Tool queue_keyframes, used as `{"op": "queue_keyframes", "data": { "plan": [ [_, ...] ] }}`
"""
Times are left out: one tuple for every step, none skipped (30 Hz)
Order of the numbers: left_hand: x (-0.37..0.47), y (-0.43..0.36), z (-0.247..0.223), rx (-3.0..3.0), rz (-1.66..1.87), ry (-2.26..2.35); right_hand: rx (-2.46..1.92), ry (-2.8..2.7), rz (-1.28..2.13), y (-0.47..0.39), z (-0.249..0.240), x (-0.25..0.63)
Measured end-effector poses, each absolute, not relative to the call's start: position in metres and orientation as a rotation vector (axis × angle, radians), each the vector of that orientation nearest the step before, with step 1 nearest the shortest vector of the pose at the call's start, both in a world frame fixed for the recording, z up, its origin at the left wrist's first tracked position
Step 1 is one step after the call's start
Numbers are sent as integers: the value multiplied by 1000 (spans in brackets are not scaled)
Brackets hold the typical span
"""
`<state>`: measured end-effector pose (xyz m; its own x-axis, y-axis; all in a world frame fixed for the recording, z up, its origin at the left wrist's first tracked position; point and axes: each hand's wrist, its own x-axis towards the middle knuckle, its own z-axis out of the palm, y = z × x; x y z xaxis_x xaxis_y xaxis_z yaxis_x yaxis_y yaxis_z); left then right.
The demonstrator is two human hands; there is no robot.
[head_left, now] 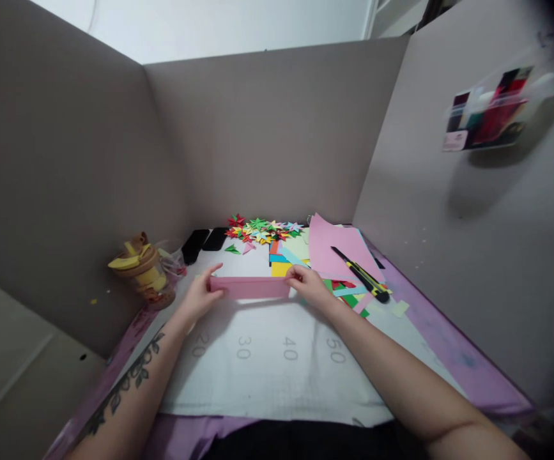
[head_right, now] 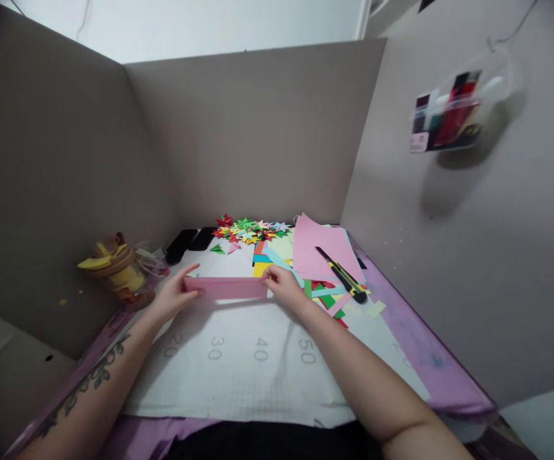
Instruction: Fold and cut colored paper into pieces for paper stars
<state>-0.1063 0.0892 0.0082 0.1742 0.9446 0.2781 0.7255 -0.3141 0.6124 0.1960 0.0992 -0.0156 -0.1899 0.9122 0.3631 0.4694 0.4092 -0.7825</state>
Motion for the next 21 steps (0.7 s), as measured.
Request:
{"op": "queue_keyframes", "data": {
  "plan": [
    [-107, 88, 12, 2129, 964, 1581, -1154, -1832, 518, 97, -14, 197],
    [-108, 86, 13, 2166, 1015, 1580, -1116, -1872, 380, 95, -13, 199],
    [-110, 83, 13, 2228, 1031, 1577, -1076, -1941, 261, 93, -14, 201],
    [-111, 80, 11, 2311, 1003, 1574, -1035, -2041, 173, 92, -16, 203],
    [-112, 76, 7, 2406, 928, 1551, -993, -2159, 118, 91, -19, 205],
    [-113, 72, 3, 2489, 826, 1504, -955, -2280, 93, 90, -24, 207],
    [-114, 68, -2, 2548, 722, 1441, -928, -2386, 89, 90, -29, 208],
    [-114, 64, -7, 2579, 637, 1380, -918, -2468, 96, 89, -33, 209],
    [-113, 61, -11, 2590, 578, 1335, -927, -2523, 107, 89, -37, 209],
    [-112, 58, -14, 2593, 541, 1315, -953, -2553, 115, 89, -41, 209],
    [-111, 56, -17, 2595, 521, 1315, -989, -2562, 118, 88, -43, 208],
    [-109, 56, -18, 2601, 508, 1327, -1023, -2560, 116, 88, -44, 207],
    [-106, 56, -19, 2612, 494, 1342, -1050, -2555, 110, 87, -45, 205],
    [-104, 56, -19, 2626, 484, 1359, -1073, -2545, 99, 86, -45, 203],
    [-101, 57, -19, 2642, 480, 1379, -1096, -2533, 88, 85, -45, 201],
    [-98, 58, -18, 2659, 477, 1396, -1121, -2518, 81, 85, -44, 199],
    [-95, 59, -18, 2673, 472, 1407, -1146, -2499, 84, 84, -44, 197],
    [-93, 60, -18, 2679, 465, 1416, -1171, -2475, 100, 84, -45, 196],
    [-90, 60, -18, 2677, 458, 1425, -1192, -2447, 127, 84, -45, 195],
    [-88, 60, -18, 2669, 449, 1431, -1208, -2416, 163, 85, -46, 195],
    [-87, 60, -19, 2658, 443, 1436, -1218, -2386, 200, 86, -47, 195]
  ]
}}
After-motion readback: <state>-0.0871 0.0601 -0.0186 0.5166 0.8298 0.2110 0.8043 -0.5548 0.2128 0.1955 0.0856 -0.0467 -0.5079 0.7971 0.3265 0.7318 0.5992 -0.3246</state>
